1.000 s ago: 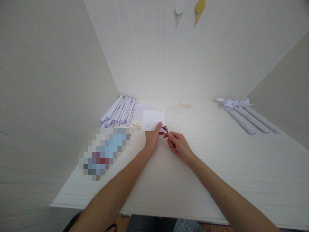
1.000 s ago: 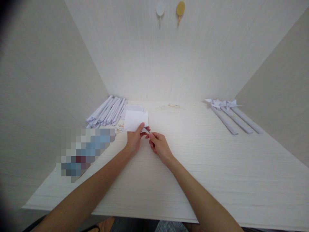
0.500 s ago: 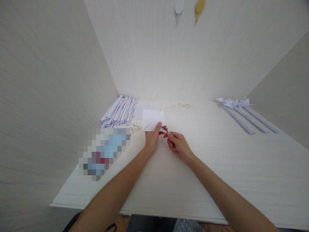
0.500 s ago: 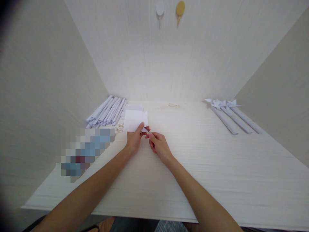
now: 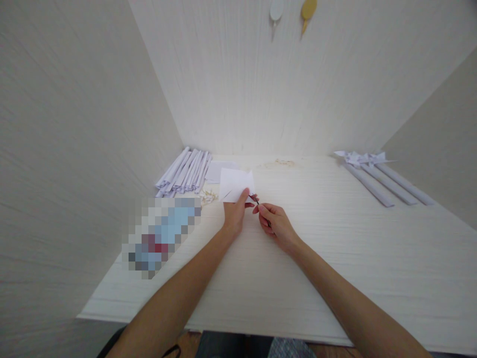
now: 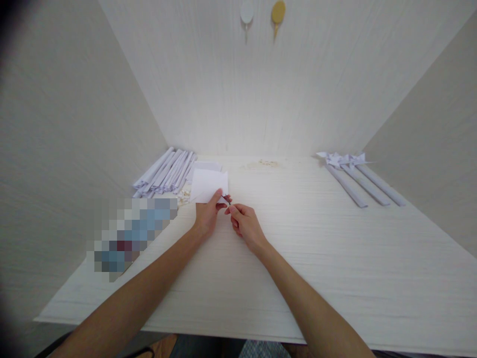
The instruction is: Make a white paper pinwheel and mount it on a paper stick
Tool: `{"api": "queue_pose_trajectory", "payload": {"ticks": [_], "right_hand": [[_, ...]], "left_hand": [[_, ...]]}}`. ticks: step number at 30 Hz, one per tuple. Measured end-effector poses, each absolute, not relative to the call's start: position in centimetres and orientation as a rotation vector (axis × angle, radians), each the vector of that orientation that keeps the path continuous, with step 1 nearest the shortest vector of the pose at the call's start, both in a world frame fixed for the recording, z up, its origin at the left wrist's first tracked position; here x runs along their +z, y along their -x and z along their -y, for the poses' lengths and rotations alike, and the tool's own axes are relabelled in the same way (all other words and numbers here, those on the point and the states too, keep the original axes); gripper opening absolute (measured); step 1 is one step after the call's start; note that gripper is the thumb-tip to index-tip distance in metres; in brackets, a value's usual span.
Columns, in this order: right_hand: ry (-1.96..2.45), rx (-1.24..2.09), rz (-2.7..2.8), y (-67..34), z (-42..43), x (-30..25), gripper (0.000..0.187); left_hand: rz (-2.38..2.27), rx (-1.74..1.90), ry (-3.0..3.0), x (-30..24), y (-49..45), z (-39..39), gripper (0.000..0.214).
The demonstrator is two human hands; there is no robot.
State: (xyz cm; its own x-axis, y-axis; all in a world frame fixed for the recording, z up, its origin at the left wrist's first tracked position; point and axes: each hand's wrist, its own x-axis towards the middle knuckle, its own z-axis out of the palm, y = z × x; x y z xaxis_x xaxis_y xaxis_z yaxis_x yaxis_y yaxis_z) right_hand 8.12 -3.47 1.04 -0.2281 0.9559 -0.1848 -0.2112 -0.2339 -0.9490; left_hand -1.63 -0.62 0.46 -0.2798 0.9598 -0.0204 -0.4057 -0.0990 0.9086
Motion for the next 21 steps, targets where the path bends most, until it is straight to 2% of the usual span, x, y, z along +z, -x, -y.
{"api": "queue_pose_trajectory", "payload": {"ticks": [21], "right_hand": [[1.062, 1.627, 1.067, -8.12, 3.47, 1.03, 0.024]], "left_hand": [[-1.036, 1.61, -0.734, 0.4, 1.61, 0.59, 0.023]]}}
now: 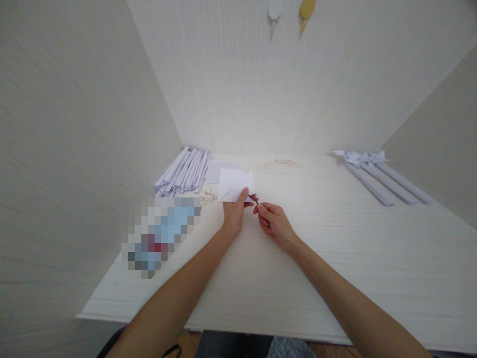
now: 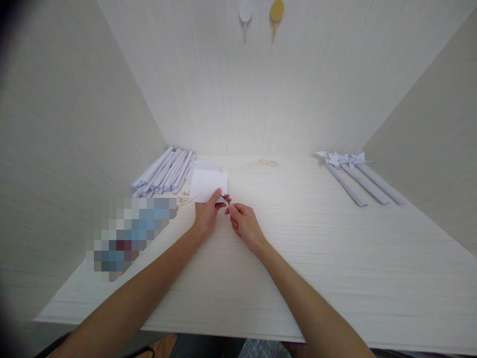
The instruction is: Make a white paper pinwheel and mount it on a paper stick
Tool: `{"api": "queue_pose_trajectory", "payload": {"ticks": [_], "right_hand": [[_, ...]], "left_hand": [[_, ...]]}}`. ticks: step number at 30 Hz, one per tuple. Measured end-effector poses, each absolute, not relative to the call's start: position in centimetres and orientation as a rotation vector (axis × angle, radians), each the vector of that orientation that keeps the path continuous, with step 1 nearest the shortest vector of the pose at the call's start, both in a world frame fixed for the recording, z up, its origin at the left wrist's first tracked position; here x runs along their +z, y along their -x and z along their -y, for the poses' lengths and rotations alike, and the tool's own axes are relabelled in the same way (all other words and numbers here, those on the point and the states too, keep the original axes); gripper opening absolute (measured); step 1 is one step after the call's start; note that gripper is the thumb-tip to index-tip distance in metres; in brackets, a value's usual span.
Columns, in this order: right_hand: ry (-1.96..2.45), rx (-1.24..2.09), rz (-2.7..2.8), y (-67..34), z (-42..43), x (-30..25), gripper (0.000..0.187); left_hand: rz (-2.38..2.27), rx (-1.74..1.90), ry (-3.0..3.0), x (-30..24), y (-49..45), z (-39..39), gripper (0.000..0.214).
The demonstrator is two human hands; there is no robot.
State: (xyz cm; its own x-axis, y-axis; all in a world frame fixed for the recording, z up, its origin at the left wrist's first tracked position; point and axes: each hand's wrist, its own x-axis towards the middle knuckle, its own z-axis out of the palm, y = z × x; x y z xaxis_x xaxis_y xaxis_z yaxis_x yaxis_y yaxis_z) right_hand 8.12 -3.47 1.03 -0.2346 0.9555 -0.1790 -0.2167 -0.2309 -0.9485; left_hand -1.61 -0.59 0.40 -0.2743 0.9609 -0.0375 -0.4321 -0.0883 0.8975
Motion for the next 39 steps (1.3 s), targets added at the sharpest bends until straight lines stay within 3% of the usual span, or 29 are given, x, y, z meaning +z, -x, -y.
{"api": "queue_pose_trajectory", "payload": {"ticks": [31, 39], "right_hand": [[0.944, 1.53, 1.009, -8.35, 3.54, 0.97, 0.025], [1.02, 1.442, 0.941, -8.23, 3.23, 0.82, 0.033]], "left_hand": [[-1.045, 1.559, -0.769, 0.59, 1.86, 0.54, 0.02], [-1.082, 1.472, -0.866, 0.33, 1.38, 1.0, 0.025]]}}
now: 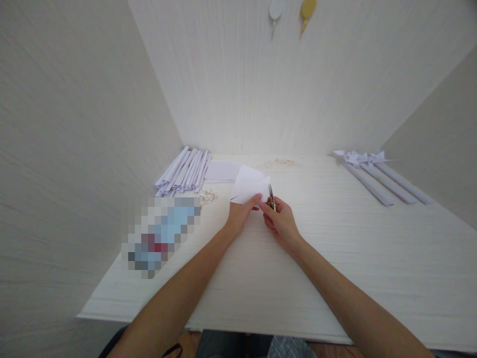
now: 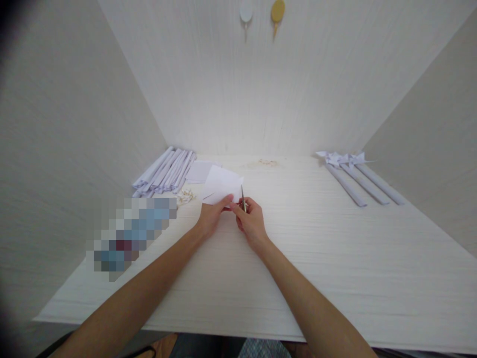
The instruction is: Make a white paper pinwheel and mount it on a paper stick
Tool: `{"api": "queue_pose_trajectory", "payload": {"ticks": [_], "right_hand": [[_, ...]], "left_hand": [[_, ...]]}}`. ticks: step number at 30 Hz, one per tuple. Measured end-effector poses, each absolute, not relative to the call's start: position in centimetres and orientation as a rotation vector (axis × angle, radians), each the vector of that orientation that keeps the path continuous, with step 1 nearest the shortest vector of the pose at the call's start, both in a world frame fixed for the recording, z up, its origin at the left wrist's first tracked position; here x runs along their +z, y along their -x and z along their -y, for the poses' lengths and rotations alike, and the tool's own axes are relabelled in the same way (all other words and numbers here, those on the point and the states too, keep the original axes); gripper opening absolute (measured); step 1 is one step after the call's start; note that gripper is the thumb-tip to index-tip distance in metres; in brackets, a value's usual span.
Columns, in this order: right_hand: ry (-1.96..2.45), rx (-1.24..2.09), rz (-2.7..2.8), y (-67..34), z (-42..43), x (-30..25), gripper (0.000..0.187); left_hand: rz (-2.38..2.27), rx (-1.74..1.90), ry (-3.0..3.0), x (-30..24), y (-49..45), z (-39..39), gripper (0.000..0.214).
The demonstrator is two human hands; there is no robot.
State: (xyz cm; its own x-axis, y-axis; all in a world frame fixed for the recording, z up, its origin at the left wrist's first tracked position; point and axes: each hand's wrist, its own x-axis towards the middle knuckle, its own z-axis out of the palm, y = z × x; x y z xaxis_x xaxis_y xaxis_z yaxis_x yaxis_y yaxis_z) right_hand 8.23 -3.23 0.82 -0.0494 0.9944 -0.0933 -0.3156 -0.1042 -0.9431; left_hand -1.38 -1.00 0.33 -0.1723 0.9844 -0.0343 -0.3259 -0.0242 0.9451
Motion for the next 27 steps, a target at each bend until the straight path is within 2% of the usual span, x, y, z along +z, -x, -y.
{"api": "queue_pose_trajectory", "payload": {"ticks": [15, 22, 27], "right_hand": [[1.066, 1.394, 0.946, -8.2, 3.2, 0.5, 0.027], [1.057, 1.333, 0.805, -8.3, 3.1, 0.6, 0.023], [0.952, 1.272, 0.597, -8.9, 2.9, 1.1, 0.022]], "left_hand": [[-1.087, 1.481, -0.916, 0.1, 1.5, 0.8, 0.026], [-1.097, 1.547, -0.818, 0.3, 2.3, 0.3, 0.024], [-1.072, 1.438, -0.932, 0.1, 2.2, 0.3, 0.021]]}}
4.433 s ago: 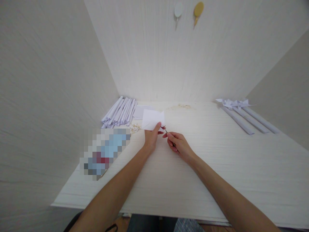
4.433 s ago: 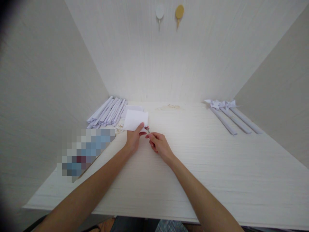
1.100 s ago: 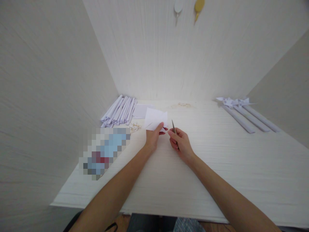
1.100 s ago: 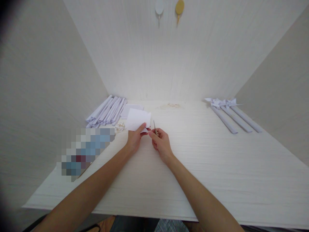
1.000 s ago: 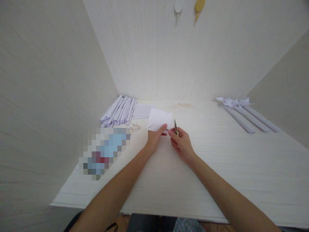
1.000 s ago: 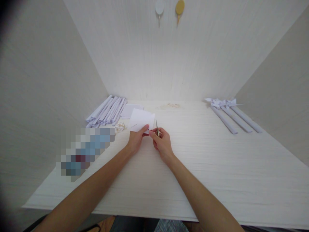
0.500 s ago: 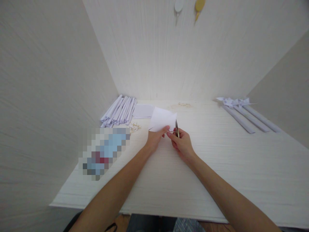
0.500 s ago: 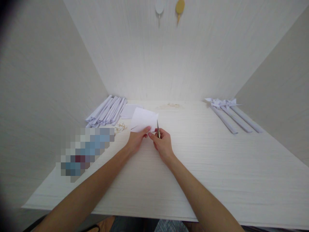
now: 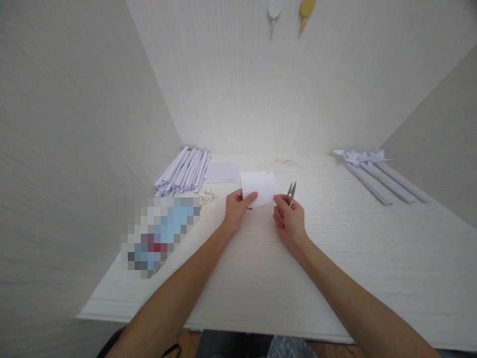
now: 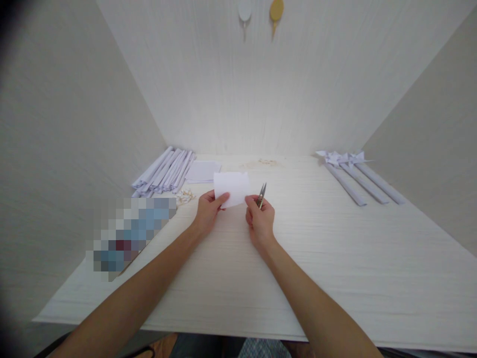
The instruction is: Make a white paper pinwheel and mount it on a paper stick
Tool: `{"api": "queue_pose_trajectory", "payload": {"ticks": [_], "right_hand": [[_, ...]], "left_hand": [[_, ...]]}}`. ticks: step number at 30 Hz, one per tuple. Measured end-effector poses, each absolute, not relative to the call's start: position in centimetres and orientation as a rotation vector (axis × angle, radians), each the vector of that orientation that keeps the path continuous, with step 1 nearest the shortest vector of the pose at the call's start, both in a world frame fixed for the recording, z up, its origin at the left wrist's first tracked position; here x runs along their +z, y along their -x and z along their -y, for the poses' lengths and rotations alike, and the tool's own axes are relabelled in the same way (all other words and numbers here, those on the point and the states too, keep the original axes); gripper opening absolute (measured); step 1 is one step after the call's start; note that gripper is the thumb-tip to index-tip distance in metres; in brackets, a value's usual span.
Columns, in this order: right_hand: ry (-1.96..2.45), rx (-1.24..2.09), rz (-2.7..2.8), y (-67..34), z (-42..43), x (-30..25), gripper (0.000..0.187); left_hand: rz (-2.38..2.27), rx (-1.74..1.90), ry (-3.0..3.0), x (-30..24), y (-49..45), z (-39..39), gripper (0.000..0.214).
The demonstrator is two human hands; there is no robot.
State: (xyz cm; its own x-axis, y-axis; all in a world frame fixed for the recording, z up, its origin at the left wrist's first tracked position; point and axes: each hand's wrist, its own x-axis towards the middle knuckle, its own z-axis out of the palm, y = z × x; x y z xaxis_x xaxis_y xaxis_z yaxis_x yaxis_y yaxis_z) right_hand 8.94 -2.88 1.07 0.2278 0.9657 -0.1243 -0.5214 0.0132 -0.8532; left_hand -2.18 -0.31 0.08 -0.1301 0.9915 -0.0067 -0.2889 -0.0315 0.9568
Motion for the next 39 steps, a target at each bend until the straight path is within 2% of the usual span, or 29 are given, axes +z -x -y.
{"api": "queue_pose_trajectory", "payload": {"ticks": [7, 15, 22, 32, 39], "right_hand": [[0.856, 1.272, 0.491, -9.5, 2.5, 1.2, 0.035], [1.03, 1.379, 0.861, -8.4, 3.2, 0.5, 0.03], [1.08, 1.363, 0.989, -8.1, 3.5, 0.3, 0.033], [1.052, 1.446, 0.916, -8.1, 3.4, 0.6, 0.019], [1.087, 1.415, 0.943, -8.1, 3.5, 0.5, 0.013]], "left_hand": [[-1.064, 1.192, -1.22, 0.4, 1.5, 1.5, 0.022], [-1.142, 1.47, -1.029, 0.8, 1.8, 0.9, 0.02], [-1.066, 1.492, -0.968, 0.6, 1.7, 0.8, 0.021], [-1.138, 1.582, -0.961, 0.4, 1.6, 0.8, 0.022], [-1.136, 1.709, -0.628, 0.5, 2.4, 0.0, 0.03]]}}
